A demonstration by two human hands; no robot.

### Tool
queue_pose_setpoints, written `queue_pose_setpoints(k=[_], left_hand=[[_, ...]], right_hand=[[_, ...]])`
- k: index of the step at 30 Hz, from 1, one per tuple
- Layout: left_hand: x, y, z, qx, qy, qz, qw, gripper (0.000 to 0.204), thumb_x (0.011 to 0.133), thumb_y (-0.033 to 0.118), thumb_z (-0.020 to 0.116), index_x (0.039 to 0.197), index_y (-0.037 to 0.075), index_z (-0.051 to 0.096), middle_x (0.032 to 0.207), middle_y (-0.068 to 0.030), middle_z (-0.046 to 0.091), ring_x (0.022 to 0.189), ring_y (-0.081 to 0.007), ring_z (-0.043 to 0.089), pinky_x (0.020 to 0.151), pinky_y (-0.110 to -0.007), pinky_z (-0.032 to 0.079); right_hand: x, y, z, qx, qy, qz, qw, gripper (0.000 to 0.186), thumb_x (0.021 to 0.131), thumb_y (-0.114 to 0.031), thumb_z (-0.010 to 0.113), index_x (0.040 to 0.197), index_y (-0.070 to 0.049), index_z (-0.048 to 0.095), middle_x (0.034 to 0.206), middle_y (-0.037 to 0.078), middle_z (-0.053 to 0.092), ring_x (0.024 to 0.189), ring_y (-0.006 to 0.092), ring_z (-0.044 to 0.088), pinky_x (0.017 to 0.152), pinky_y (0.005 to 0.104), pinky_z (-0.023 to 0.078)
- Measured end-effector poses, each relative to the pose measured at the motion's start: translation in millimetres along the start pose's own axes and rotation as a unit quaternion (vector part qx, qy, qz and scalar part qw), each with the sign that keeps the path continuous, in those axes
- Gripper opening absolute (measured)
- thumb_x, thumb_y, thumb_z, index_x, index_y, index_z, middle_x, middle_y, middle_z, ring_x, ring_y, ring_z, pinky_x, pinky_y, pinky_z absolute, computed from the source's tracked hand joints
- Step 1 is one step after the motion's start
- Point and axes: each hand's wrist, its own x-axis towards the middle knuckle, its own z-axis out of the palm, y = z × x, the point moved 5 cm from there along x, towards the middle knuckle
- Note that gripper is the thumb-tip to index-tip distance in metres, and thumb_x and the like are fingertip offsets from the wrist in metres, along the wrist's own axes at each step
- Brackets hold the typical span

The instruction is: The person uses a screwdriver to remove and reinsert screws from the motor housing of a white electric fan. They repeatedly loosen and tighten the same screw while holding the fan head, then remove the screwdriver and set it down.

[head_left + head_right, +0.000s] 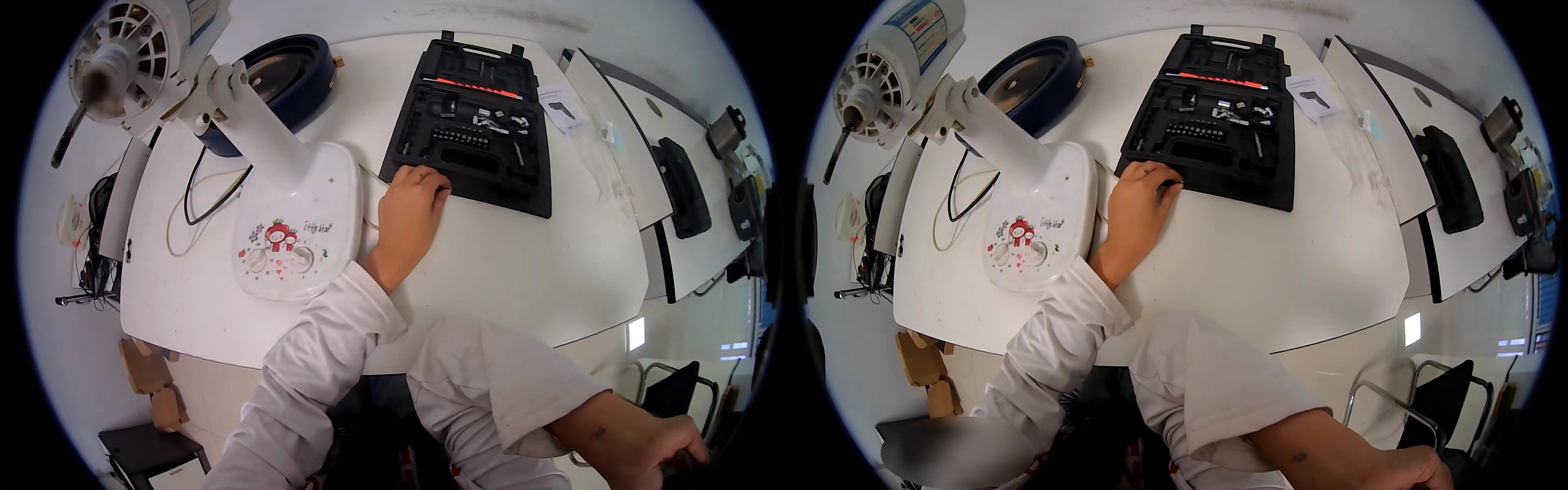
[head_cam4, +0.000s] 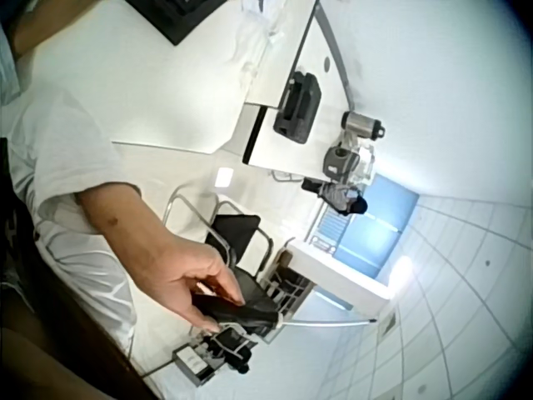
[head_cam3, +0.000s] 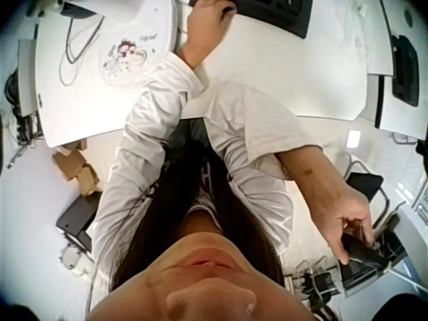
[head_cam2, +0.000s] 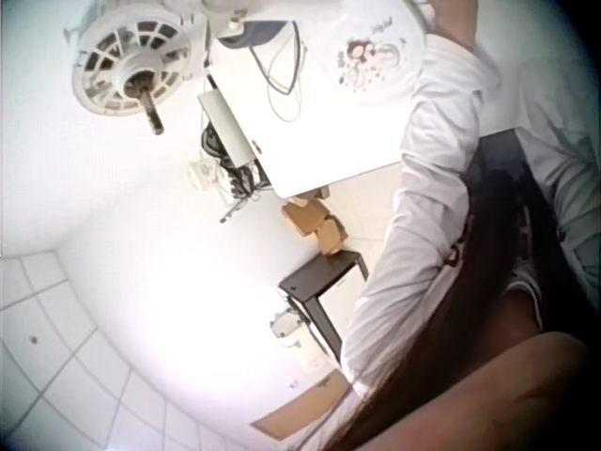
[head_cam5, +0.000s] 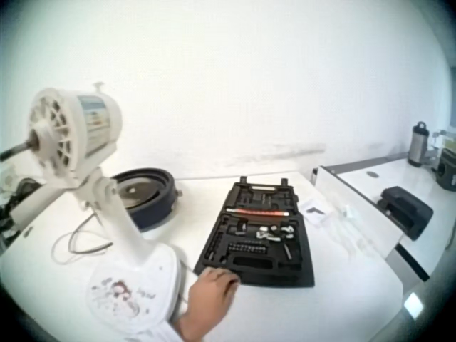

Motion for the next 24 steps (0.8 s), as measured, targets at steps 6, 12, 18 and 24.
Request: queue_pose_setpoints(k=[6, 12, 18, 24], left_hand=[[0.9, -2.0, 0.6, -0.009, 0.013, 0.001, 1.000, 0.005, 0.073, 0.005, 0.063, 0.077, 0.004, 0.065, 0.081, -0.0050, 0.061, 0.077, -0.0242, 0.053, 0.065, -0.033, 0.044], [0.9, -2.3, 0.8, -0.003, 0.022, 0.010, 1.000, 0.005, 0.073, 0.006, 0.063, 0.077, 0.004, 0.065, 0.080, -0.0058, 0.061, 0.076, -0.0246, 0.053, 0.065, -0.033, 0.044], [2.5, -0.1, 2.5, 0.042, 0.018, 0.020, 0.999, 0.001, 0.073, 0.008, 0.063, 0.073, 0.008, 0.064, 0.076, 0.0017, 0.057, 0.076, -0.0185, 0.052, 0.057, -0.031, 0.046], [2.8, 3.2, 3.0, 0.085, 0.009, 0.043, 0.995, 0.002, 0.072, 0.008, 0.063, 0.073, 0.009, 0.064, 0.077, 0.0030, 0.057, 0.076, -0.0168, 0.052, 0.056, -0.031, 0.047]], right_hand=[[1.3, 2.3, 0.1, -0.015, 0.011, -0.038, 0.999, 0.023, 0.078, -0.002, 0.062, 0.098, 0.005, 0.054, 0.103, 0.011, 0.059, 0.094, 0.0191, 0.058, 0.085, 0.0312, 0.050], [1.1, 3.1, -1.0, -0.019, 0.014, -0.051, 0.998, 0.023, 0.078, -0.002, 0.062, 0.098, 0.004, 0.054, 0.103, 0.011, 0.059, 0.094, 0.0195, 0.058, 0.085, 0.0317, 0.050], [-0.2, 4.2, -1.5, -0.019, 0.013, -0.057, 0.998, 0.022, 0.078, -0.002, 0.061, 0.098, 0.004, 0.054, 0.103, 0.011, 0.059, 0.094, 0.0199, 0.058, 0.085, 0.0322, 0.050], [-0.1, 5.7, -2.9, -0.018, 0.017, -0.058, 0.998, 0.021, 0.079, -0.002, 0.061, 0.098, 0.004, 0.054, 0.103, 0.011, 0.059, 0.094, 0.0202, 0.058, 0.085, 0.0328, 0.050]])
